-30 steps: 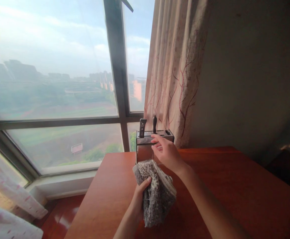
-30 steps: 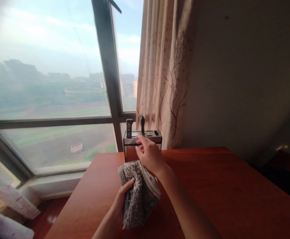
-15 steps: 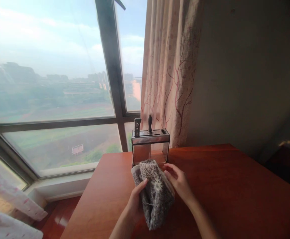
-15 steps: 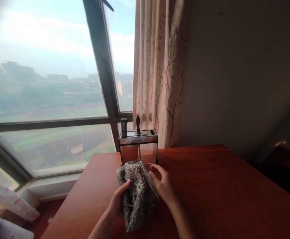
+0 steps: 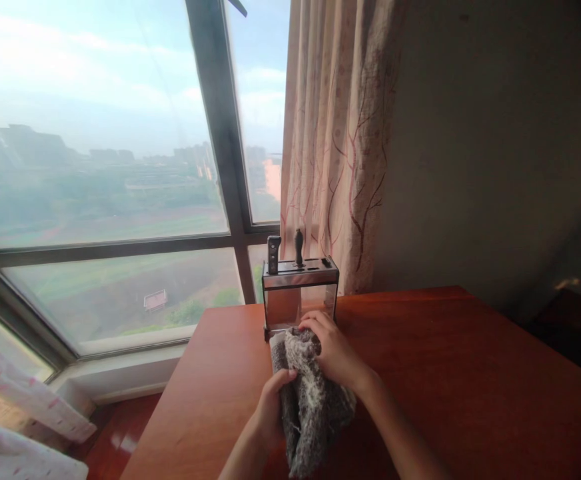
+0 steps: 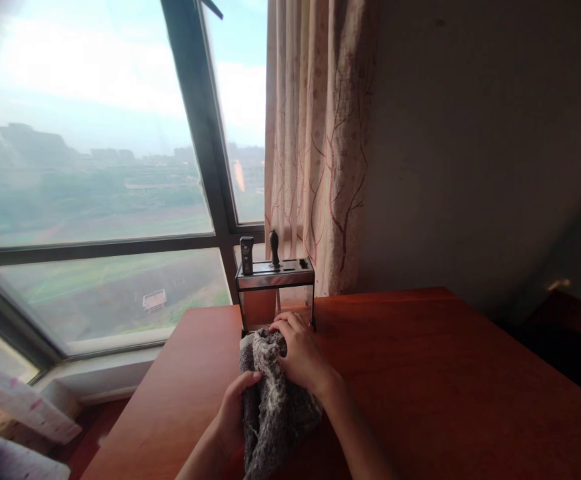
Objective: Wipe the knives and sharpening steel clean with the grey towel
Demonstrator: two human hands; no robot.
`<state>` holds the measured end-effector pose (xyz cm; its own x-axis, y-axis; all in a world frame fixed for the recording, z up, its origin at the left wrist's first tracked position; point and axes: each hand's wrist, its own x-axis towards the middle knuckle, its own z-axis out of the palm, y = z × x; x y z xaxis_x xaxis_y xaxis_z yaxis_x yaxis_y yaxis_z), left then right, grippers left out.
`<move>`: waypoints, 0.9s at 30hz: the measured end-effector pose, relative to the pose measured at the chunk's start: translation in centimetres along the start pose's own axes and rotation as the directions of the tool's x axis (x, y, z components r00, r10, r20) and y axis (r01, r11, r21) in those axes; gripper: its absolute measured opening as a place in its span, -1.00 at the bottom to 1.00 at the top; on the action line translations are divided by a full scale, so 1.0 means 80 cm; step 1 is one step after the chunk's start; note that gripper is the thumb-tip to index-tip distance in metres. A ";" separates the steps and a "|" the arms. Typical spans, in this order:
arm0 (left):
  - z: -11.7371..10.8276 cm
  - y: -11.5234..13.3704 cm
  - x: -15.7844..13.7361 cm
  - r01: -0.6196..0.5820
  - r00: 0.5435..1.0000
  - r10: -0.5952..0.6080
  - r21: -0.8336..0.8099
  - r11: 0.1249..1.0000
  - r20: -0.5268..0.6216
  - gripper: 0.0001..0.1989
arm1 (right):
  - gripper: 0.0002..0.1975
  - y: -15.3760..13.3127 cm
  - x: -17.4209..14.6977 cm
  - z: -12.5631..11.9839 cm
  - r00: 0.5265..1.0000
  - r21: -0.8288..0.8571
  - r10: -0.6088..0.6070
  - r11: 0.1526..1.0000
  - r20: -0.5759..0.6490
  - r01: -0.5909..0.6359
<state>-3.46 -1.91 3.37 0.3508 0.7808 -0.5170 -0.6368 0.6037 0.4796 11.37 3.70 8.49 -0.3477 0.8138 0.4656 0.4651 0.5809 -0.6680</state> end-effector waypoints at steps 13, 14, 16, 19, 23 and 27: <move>0.002 0.003 -0.003 -0.048 0.997 0.052 -0.074 0.996 0.050 -0.51 | -0.90 -0.020 -0.001 -0.022 0.994 0.046 -0.012 0.999 -0.110 0.017; 0.002 0.004 -0.003 -0.053 0.997 0.056 -0.076 0.996 0.043 -0.51 | -0.91 -0.021 -0.002 -0.024 0.992 0.049 -0.015 0.999 -0.123 0.022; 0.004 0.006 -0.004 -0.066 0.997 0.068 -0.084 0.994 0.024 -0.52 | -0.92 -0.022 -0.002 -0.030 0.987 0.042 -0.021 0.999 -0.157 0.028; 0.005 0.009 -0.006 -0.092 0.996 0.093 -0.099 0.991 0.007 -0.52 | -0.92 -0.022 -0.002 -0.038 0.980 0.010 -0.014 1.000 -0.199 0.016; 0.005 0.008 -0.005 -0.090 0.995 0.093 -0.100 0.991 0.027 -0.53 | -0.89 -0.017 0.000 -0.040 0.980 -0.107 0.048 0.992 -0.195 -0.070; 0.005 0.004 -0.004 -0.075 0.996 0.079 -0.101 0.992 0.040 -0.52 | -0.81 -0.016 0.004 -0.028 0.987 -0.365 0.029 0.927 -0.159 -0.086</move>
<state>-3.52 -1.89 3.99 0.3262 0.8321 -0.4486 -0.7274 0.5240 0.4431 12.51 3.29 10.82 -0.2002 0.8225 0.5324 0.7585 0.4741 -0.4471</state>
